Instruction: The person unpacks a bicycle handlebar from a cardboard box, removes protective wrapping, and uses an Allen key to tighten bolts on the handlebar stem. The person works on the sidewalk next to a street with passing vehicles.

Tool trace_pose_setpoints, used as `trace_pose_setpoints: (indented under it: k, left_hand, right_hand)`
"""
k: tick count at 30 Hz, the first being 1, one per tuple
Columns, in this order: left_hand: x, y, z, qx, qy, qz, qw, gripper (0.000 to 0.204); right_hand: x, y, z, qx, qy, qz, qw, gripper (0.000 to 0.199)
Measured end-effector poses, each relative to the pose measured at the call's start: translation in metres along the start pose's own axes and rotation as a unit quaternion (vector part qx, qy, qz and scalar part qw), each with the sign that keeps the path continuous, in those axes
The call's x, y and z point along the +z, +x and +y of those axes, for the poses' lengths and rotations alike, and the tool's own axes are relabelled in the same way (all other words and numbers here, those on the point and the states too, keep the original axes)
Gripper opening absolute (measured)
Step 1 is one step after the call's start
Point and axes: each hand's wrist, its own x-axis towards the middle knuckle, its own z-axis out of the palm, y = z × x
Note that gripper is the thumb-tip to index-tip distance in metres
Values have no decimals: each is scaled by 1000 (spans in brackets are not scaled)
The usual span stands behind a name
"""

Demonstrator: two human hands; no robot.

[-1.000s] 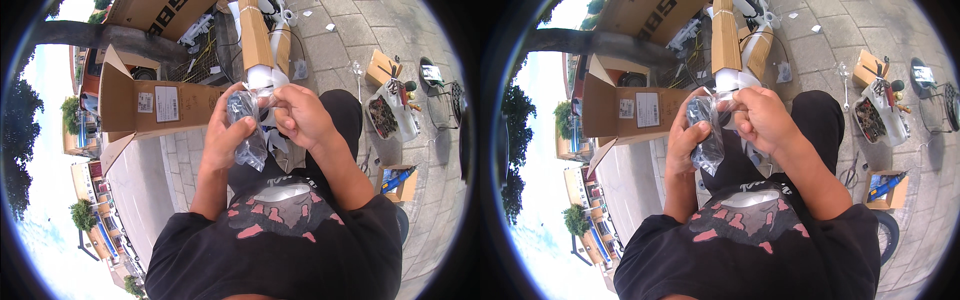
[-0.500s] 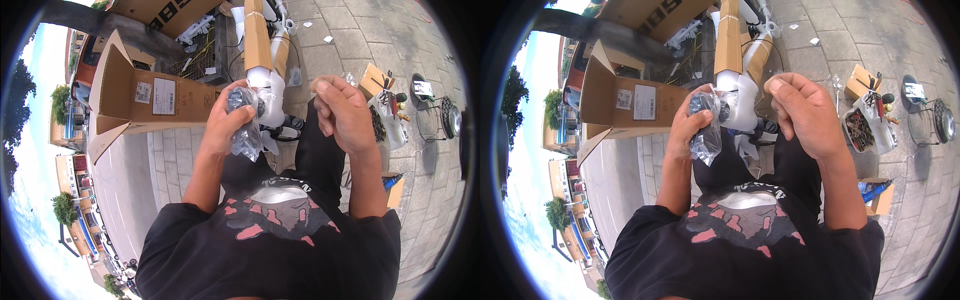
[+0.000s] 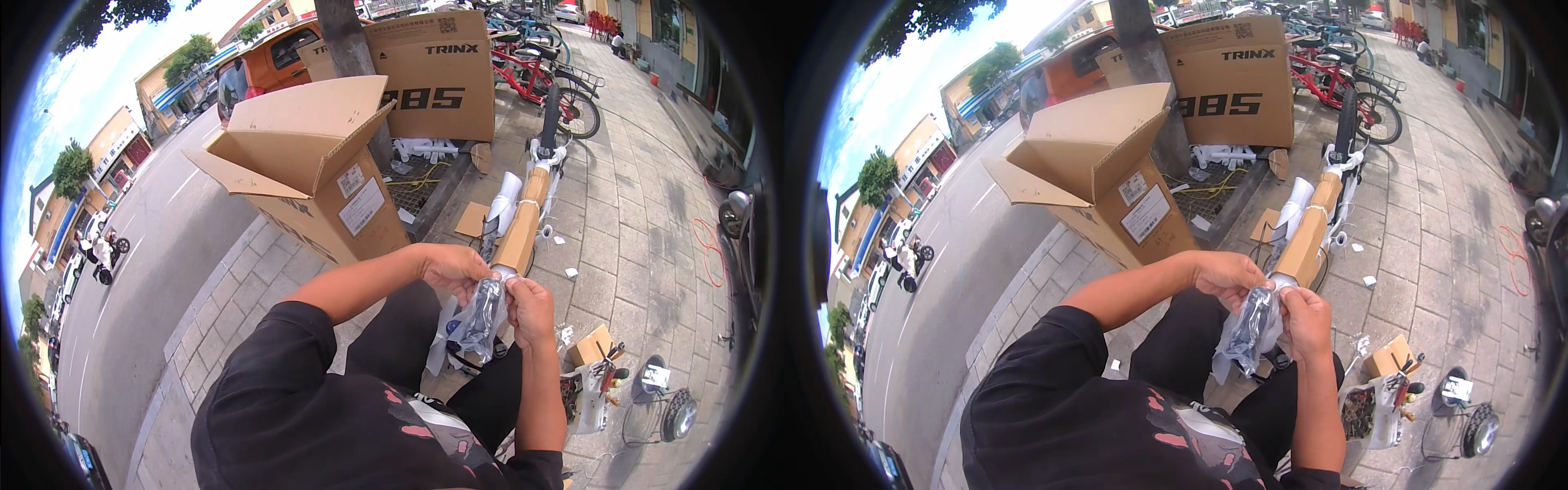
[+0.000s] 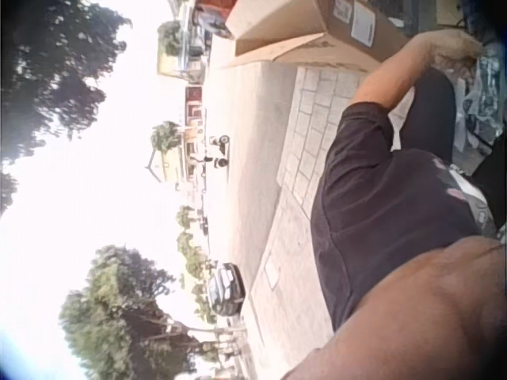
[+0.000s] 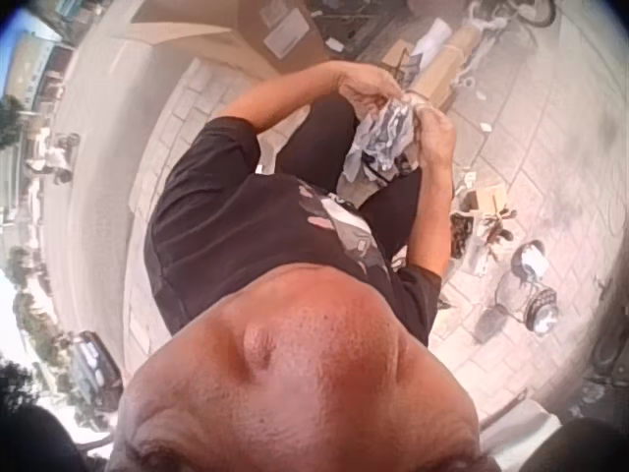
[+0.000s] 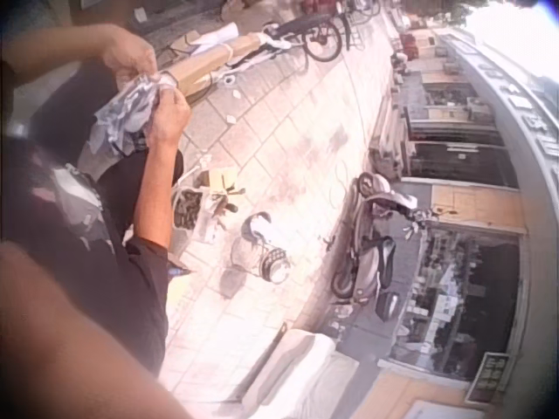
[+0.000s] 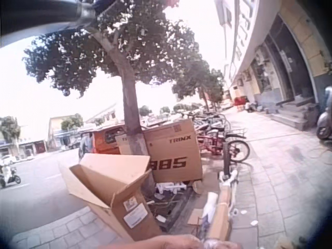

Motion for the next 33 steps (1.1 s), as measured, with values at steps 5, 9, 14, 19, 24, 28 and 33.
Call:
trace_pose_setpoints:
  k: [5, 9, 14, 19, 24, 28, 33]
  left_hand:
    - [2, 4, 20, 7, 86, -70, 994, 32]
    - [4, 12, 26, 6, 126, -83, 989, 28]
    - [21, 6, 22, 58, 213, 69, 973, 22]
    - [-1, 25, -17, 277, 255, 65, 924, 13]
    - [24, 27, -17, 121, 88, 190, 970, 24]
    - [14, 39, -42, 94, -33, 183, 978, 25]
    - [28, 16, -38, 82, -138, 177, 971, 26]
  right_hand:
    - [1, 16, -16, -49, -118, 17, 992, 17]
    - [6, 13, -38, -65, -210, 19, 975, 17]
    - [61, -39, -75, -287, -388, 76, 873, 18]
    - [101, -56, -74, -416, -514, -86, 745, 15]
    - [106, -52, -51, -364, -599, -152, 697, 16]
    - [102, -53, -45, -343, -624, -182, 678, 20]
    - [99, -50, -43, -336, -637, -195, 666, 20]
